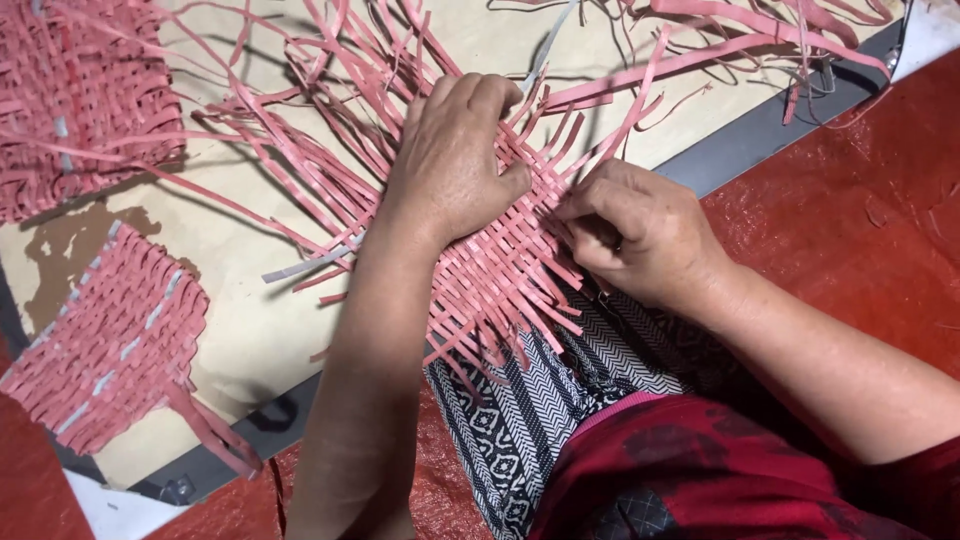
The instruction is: Weaving pink plastic strips together to create a mat or bag component using a thin metal tool
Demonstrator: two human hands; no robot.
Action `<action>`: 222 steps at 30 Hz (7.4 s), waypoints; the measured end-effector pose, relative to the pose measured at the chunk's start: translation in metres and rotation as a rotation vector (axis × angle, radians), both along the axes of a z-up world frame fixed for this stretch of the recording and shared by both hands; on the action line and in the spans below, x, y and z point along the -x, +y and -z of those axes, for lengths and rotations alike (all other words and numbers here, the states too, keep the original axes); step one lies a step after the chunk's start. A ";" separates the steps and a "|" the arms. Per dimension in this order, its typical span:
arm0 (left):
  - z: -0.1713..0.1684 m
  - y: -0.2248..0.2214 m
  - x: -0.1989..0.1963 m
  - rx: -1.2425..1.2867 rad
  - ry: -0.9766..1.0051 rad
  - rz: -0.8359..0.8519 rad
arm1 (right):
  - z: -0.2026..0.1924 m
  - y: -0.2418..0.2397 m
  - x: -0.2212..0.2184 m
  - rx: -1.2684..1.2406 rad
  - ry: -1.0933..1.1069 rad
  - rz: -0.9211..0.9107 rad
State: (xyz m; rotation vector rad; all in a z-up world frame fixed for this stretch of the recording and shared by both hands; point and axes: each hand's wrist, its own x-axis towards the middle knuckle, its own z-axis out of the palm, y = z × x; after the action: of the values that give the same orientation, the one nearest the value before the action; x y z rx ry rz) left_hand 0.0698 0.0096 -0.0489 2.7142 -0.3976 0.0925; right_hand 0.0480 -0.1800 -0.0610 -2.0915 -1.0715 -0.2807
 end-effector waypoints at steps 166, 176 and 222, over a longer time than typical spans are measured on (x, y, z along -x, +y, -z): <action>-0.004 -0.035 0.090 0.181 -0.181 -0.114 | 0.044 -0.058 -0.027 0.051 -0.304 -0.260; 0.014 -0.051 0.097 0.054 -0.151 -0.231 | 0.021 -0.041 -0.027 0.036 -0.353 -0.320; 0.008 -0.049 0.098 0.024 -0.266 -0.193 | 0.010 0.010 -0.015 0.082 -0.054 -0.027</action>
State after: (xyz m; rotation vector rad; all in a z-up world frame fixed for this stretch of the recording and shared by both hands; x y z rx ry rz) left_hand -0.0280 -0.0391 -0.0568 2.7154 -0.2056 0.5121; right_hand 0.0630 -0.1701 -0.0707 -2.1508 -1.1603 -0.2861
